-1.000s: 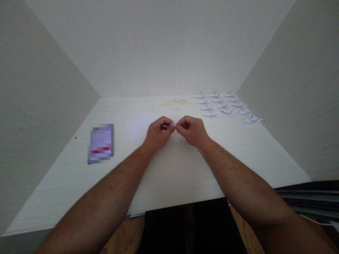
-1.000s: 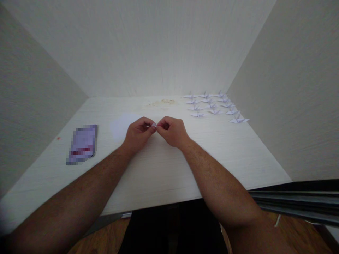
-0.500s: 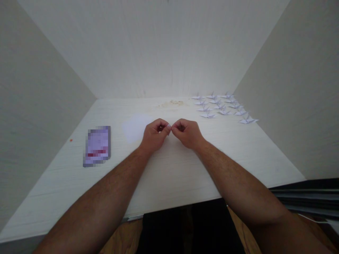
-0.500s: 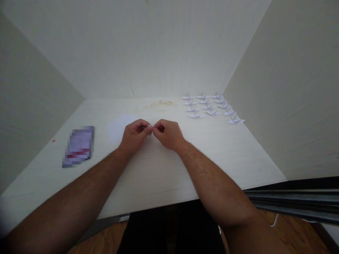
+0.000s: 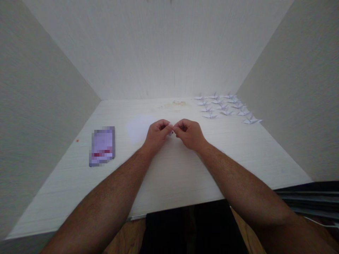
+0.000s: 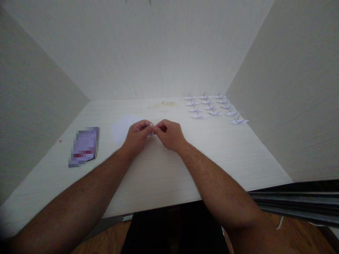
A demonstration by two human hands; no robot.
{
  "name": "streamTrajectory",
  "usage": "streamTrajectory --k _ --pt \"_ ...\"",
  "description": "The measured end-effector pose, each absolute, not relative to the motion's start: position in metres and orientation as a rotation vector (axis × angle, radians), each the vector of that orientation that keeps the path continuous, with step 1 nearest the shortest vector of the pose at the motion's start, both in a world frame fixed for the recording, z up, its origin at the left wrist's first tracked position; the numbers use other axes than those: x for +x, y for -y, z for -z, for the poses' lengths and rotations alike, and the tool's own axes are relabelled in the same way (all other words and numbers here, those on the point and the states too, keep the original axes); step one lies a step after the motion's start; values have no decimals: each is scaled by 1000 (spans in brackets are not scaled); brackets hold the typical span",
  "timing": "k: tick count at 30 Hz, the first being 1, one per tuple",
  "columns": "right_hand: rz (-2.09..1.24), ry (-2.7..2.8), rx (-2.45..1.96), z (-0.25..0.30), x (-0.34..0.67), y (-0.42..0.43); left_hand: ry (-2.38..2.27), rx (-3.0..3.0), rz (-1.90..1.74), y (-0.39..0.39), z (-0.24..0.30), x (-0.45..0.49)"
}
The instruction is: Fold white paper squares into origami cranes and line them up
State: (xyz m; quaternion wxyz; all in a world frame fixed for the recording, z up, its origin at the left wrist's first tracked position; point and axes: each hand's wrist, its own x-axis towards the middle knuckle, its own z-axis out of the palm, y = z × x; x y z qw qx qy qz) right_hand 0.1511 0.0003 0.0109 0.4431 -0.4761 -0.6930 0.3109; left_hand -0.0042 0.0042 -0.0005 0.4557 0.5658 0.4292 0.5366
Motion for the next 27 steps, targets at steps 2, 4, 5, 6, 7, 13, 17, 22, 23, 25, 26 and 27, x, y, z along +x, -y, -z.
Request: streamTrajectory --k 2,4,5,6,7,13,17,22,23,25,26,27 --pt "-799 1701 -1176 -10 150 1 -1007 1360 -1311 -6 3 -5" --pt "-812 1692 -1165 -9 149 1 -977 1345 -1297 -7 4 -6" --pt "-811 1690 -1157 -9 149 2 -971 1343 -1290 -7 4 -6" --pt "-806 1690 -1149 -8 150 2 -971 1345 -1284 -7 4 -6" --pt "-799 1690 -1143 -8 150 2 -972 1350 -1276 -7 4 -7" --pt "-790 1675 -1136 -9 151 3 -945 1317 -1277 -8 6 -6" --pt "-805 1650 -1142 -10 151 1 -945 1281 -1325 -8 8 -5" --pt "-793 1645 -1148 -10 152 1 -979 1310 -1321 -4 3 -4" --pt "-783 1646 -1149 -11 151 1 -983 1313 -1319 -3 2 -4" --pt "-754 1655 -1151 -11 151 1 -990 1331 -1317 -1 -1 -4" --pt "-739 1660 -1152 -11 151 2 -997 1344 -1316 0 -2 -3" --pt "-722 1668 -1154 -12 151 2 -1011 1357 -1318 1 -3 -3"
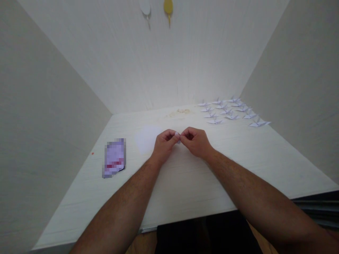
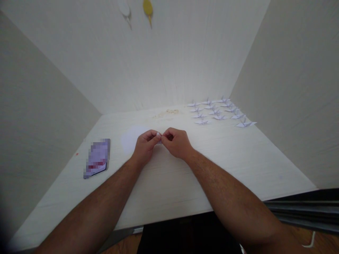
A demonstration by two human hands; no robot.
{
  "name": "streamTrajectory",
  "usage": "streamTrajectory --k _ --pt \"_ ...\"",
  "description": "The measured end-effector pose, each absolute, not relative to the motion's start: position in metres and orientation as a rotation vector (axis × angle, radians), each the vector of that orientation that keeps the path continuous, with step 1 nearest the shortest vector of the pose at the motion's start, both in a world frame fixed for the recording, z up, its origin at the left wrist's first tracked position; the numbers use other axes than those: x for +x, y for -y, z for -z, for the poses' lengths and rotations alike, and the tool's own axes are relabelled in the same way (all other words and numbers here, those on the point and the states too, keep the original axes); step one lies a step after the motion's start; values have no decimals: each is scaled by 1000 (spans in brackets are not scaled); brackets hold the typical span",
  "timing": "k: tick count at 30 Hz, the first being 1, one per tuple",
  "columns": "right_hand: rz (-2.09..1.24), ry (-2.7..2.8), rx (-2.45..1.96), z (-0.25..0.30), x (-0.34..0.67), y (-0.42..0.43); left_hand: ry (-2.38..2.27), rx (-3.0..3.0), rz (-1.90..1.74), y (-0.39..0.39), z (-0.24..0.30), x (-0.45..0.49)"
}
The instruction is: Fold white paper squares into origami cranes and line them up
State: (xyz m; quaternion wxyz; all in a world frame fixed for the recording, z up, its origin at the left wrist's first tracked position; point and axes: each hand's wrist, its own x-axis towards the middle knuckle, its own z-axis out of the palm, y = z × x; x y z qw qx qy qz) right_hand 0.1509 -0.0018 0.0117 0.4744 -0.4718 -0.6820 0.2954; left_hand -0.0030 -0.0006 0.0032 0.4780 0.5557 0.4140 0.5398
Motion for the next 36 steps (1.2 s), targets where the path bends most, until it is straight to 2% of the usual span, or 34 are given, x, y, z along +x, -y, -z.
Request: streamTrajectory --k 10,19,28,36 --pt "-775 1714 -1146 -12 151 2 -1099 1367 -1362 1 -3 -3" --pt "-698 1658 -1181 -14 151 3 -1148 1327 -1544 1 -3 5" --pt "-770 1585 -1123 -12 151 -4 -1160 1541 -1545 4 0 2" --pt "-835 1563 -1082 -10 152 -5 -1147 1461 -1574 5 -4 1"
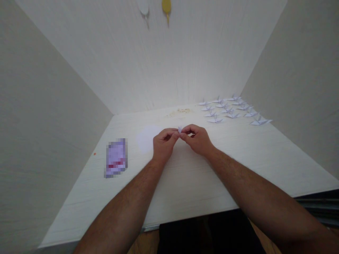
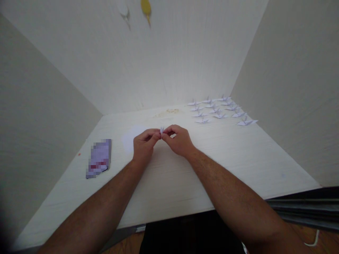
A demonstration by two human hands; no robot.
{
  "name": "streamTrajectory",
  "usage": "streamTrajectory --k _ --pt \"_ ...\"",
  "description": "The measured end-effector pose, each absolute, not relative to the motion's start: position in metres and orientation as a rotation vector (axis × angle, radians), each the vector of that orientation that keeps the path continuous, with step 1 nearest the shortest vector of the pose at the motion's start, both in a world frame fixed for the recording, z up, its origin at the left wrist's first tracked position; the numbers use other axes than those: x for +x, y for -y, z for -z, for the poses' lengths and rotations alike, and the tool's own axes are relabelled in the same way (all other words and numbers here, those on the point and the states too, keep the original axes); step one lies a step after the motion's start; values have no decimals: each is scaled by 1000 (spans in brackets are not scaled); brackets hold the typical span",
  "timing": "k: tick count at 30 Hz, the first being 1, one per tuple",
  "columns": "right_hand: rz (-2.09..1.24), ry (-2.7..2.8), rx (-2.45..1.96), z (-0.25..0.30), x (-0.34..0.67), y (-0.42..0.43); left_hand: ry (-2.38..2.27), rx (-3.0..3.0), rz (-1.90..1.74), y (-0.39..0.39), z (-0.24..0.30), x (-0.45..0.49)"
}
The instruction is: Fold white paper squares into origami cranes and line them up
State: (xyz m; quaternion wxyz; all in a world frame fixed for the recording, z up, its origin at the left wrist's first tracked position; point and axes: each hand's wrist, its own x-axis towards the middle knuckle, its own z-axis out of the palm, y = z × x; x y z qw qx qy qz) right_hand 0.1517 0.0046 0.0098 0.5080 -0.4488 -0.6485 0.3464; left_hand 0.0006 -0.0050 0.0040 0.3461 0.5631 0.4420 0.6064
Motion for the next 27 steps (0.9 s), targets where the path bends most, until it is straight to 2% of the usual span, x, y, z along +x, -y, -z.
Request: streamTrajectory --k 27 --pt "-625 1708 -1171 -12 154 -4 -1081 1211 -1325 5 -7 4"
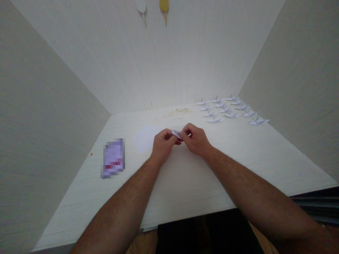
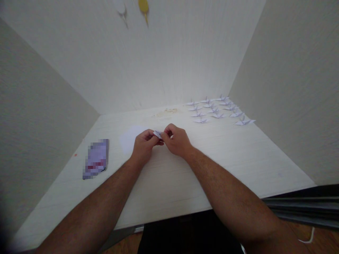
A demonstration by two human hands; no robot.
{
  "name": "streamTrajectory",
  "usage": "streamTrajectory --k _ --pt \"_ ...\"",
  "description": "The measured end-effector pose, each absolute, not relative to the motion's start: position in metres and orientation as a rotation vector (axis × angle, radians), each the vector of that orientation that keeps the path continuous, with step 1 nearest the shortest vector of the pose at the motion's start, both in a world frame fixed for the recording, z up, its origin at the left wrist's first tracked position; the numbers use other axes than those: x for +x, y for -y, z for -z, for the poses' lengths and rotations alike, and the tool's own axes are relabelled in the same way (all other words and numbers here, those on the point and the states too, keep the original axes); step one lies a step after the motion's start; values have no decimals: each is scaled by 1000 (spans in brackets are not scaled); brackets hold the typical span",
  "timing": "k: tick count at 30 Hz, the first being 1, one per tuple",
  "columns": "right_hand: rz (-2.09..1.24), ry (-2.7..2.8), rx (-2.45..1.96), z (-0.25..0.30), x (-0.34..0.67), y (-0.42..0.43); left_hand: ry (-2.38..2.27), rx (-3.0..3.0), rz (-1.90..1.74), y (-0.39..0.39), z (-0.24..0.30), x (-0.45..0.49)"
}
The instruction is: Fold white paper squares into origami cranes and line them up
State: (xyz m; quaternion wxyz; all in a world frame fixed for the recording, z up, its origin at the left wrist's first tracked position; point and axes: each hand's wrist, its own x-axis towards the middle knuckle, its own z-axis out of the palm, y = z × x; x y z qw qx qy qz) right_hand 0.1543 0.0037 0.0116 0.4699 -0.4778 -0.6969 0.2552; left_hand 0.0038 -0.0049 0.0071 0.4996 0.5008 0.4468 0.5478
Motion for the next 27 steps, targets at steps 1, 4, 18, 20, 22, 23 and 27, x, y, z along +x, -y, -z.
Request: streamTrajectory --k 1,4,18,20,22,23,27 --pt "-606 1722 -1187 -11 154 -4 -1093 1207 -1324 5 -8 5" --pt "-554 1754 -1220 -10 156 -5 -1138 1239 -1330 4 -7 6" --pt "-473 1778 -1111 -10 163 -11 -1211 1336 -1324 0 -1 2" --pt "-557 1733 -1119 -10 164 -13 -1159 1328 -1331 0 0 0" --pt "-663 1676 -1115 -9 164 -15 -1094 1342 -1301 -1 0 -2" --pt "-711 1647 -1107 -8 164 -15 -1067 1365 -1288 -1 1 -2" --pt "-836 1573 -1031 -6 163 -16 -1073 1533 -1331 1 2 1"
